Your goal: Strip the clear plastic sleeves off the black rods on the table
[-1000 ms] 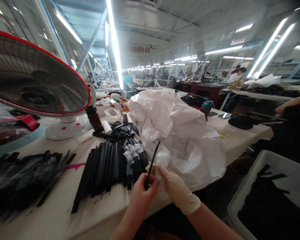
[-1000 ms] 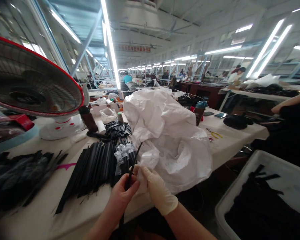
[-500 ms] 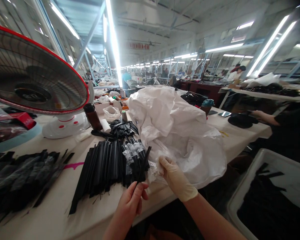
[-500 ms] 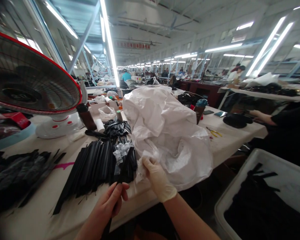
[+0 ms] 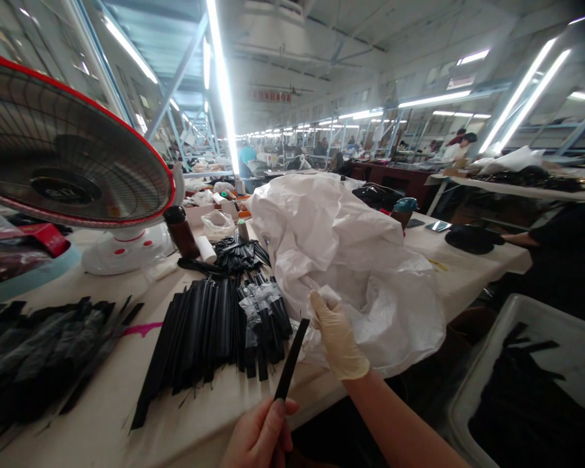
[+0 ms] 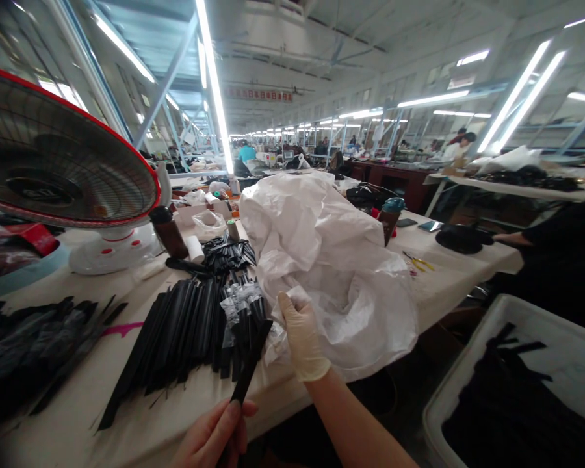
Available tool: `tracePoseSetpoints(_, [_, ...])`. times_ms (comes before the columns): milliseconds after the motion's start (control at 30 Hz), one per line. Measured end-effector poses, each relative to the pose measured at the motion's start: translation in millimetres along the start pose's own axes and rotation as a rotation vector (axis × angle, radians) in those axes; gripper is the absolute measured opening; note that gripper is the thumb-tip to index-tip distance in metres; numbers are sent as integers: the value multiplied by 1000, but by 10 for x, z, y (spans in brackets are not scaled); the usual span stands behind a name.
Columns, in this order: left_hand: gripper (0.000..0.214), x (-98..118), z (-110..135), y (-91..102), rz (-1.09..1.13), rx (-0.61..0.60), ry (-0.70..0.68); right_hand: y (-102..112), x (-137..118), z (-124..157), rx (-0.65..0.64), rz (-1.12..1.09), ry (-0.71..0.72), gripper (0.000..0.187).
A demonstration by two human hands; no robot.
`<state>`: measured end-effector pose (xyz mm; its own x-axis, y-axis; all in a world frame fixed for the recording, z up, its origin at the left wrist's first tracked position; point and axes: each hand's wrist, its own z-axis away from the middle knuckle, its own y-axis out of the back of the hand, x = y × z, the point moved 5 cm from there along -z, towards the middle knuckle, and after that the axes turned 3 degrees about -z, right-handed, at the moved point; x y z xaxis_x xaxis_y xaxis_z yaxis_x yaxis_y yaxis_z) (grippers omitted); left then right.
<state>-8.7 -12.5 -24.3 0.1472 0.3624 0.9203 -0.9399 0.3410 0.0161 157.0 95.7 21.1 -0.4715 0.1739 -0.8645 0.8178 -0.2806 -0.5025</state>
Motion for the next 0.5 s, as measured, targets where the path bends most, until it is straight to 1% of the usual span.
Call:
tracePoseSetpoints(33, [74,-1,-9,8,3,3,-5,-10,-32,7,-23,11,27,35])
tracePoseSetpoints(67, [73,-2,-13,23,6,9,-12,-19,-52,18,-56,10,28,29])
tracePoseSetpoints(100, [73,-3,-15,45,7,22,-20,-27,-58,30,-95,1,6,28])
tracePoseSetpoints(167, [72,-5,-8,91,7,51,-32,-26,-35,53,-155,-9,-77,36])
tracePoseSetpoints(200, [71,-6,-2,108,3,59,-32,-16,-18,59,-167,-6,-111,37])
tracePoseSetpoints(300, [72,0,17,119,-16,55,-25,34,25,39,-127,-16,-124,29])
tracePoseSetpoints(367, [73,19,20,103,-30,48,-29,54,52,14,-99,-26,-102,30])
tracePoseSetpoints(500, [71,73,-19,54,-52,47,-60,56,79,10,-90,14,-79,32])
